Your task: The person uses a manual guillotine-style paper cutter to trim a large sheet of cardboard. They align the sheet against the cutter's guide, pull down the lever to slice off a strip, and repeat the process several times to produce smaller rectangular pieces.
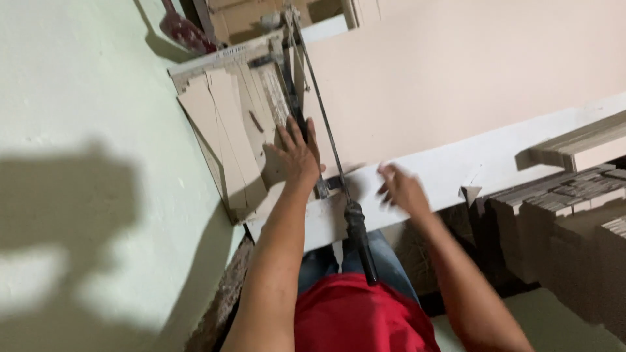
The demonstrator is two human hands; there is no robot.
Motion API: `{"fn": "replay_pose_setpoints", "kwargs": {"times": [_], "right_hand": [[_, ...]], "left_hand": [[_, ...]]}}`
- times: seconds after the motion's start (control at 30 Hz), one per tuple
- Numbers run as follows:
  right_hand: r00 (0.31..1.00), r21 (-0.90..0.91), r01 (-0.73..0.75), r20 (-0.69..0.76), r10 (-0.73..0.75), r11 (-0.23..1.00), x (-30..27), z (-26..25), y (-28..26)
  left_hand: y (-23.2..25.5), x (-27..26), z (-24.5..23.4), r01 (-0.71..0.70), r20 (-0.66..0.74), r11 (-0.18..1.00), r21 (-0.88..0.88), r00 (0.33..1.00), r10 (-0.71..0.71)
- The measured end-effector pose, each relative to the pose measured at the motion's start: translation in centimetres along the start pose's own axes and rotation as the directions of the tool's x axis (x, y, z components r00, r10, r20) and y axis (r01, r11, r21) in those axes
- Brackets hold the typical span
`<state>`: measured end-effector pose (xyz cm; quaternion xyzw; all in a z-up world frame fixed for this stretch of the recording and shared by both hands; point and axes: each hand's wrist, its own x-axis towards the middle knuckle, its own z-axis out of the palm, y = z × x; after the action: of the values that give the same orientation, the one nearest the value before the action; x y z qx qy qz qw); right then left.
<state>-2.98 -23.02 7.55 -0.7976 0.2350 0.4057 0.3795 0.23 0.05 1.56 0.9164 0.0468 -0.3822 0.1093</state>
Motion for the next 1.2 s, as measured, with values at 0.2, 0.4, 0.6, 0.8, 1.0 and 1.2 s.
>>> {"fn": "replay_pose_setpoints", "kwargs": {"times": [0.2, 0.4, 0.6, 0.8, 1.0, 1.2], "right_hand": [[0.965, -0.455, 0.227, 0.222, -0.137, 0.861, -11.4, 6.6, -2.3], [0.894, -0.627, 0.308, -0.067, -0.444, 0.715, -2.1, 14.6, 10.8], [0.920, -0.649, 0.269, -0.044, -0.389, 0.711, -0.3, 15.4, 13.2], [0.960, -0.420, 0.280, 0.112, -0.257, 0.863, -8.9, 7.1, 3.1], [0.985, -0.029, 0.090, 0.150, -0.085, 0.996, -3.5, 1.4, 0.8], [0.977, 0.934, -0.055, -0.022, 0.210, 0.353, 9.6, 1.9, 10.8]], "left_hand": [[-0.5, 1.9, 2.8, 0.002, -0.057, 1.000, 0.031, 0.998, 0.000], [-0.4, 1.9, 3.3, 0.005, -0.056, 1.000, -0.014, 0.998, -0.006], [-0.5, 2.0, 4.1, -0.026, -0.108, 0.996, -0.088, 0.994, 0.017], [1.3, -0.5, -0.5, -0.038, -0.031, 0.984, 0.173, 0.999, 0.045], [-1.8, -0.8, 4.8, -0.393, 0.009, 0.693, 0.604, 0.873, 0.488], [-9.6, -2.8, 7.3, -0.466, -0.175, 0.698, 0.544, 0.750, 0.638]]}}
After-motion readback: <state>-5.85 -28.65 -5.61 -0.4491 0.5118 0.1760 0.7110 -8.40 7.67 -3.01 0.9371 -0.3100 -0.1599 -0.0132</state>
